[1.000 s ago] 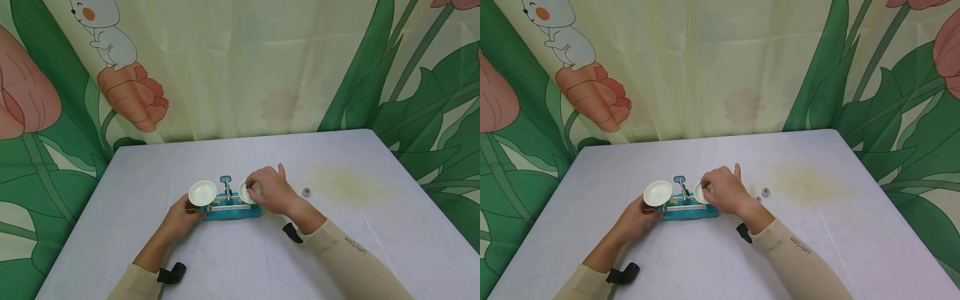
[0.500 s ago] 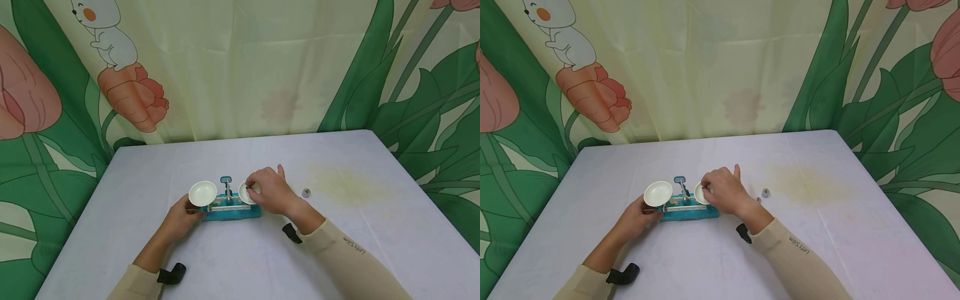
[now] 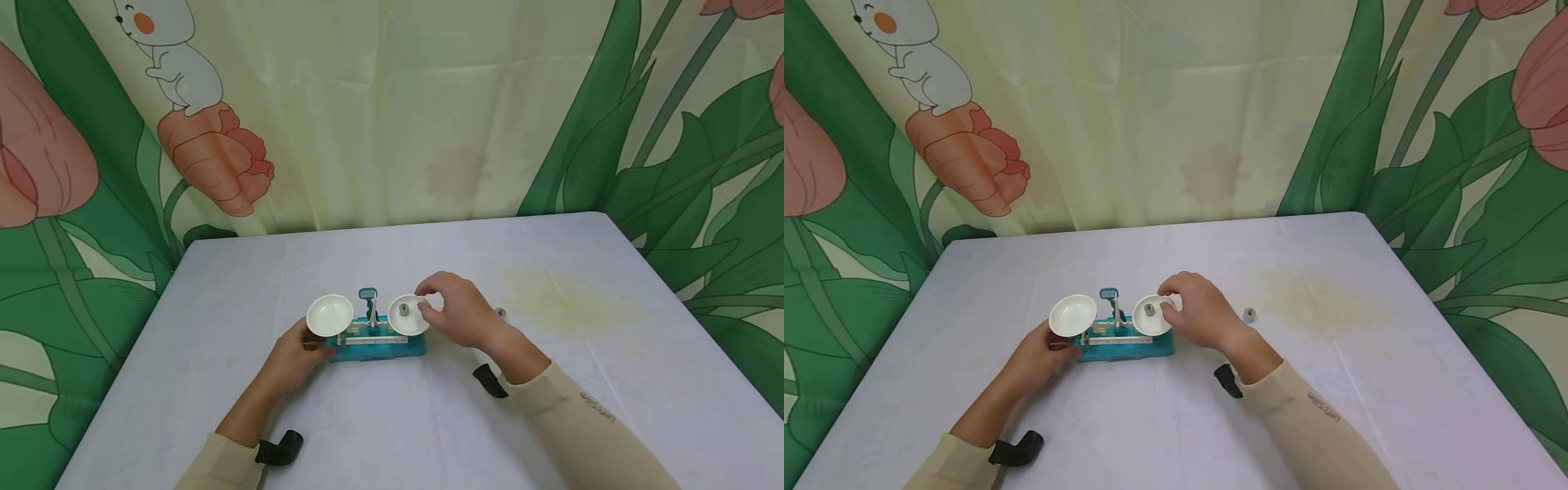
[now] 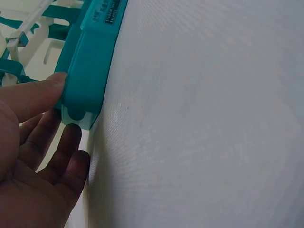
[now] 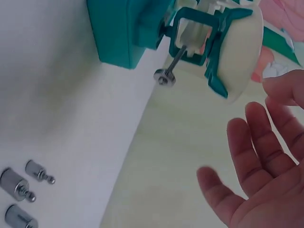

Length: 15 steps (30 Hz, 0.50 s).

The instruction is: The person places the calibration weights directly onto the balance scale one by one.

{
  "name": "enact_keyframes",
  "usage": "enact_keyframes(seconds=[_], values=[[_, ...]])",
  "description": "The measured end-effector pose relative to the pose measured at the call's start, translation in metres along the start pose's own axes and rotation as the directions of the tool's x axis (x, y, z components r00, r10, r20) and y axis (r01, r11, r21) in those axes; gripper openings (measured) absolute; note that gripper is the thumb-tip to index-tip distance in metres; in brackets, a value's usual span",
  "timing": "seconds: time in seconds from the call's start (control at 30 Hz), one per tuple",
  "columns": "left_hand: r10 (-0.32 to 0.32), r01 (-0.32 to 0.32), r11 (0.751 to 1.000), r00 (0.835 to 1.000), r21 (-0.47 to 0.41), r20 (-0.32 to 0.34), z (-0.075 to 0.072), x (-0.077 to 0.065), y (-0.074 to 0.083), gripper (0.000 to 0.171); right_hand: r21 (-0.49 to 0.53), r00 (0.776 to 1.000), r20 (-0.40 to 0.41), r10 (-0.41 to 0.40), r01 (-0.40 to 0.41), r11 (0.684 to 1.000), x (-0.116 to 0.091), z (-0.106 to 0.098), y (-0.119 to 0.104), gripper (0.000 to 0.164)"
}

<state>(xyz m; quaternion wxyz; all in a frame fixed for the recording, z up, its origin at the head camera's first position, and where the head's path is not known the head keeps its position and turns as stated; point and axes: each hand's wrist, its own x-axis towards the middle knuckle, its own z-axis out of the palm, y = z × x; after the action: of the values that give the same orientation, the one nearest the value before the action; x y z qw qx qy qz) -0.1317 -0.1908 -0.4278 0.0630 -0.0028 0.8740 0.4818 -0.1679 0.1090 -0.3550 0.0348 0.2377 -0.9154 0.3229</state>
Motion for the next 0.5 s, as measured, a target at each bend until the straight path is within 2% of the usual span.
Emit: enact_keyframes(seconds=[0.1,0.23,0.5], values=[[0.0,0.0,1.0,1.0,0.003,0.001,0.0,0.0,0.0,0.062,0.042,0.999,-0.029,0.016,-0.015,0.999,-0.004,-0.005,0.009,0.019],[0.002,-0.002,1.0,1.0,0.012,-0.002,0.0,0.001,-0.001,0.062,0.049,0.998,-0.062,0.022,-0.019,0.999,-0.01,-0.011,0.022,0.019],[0.006,-0.006,1.0,1.0,0.025,-0.007,0.001,0.001,-0.002,0.063,0.045,0.994,-0.053,0.098,-0.096,0.994,-0.028,-0.022,0.045,0.018]])
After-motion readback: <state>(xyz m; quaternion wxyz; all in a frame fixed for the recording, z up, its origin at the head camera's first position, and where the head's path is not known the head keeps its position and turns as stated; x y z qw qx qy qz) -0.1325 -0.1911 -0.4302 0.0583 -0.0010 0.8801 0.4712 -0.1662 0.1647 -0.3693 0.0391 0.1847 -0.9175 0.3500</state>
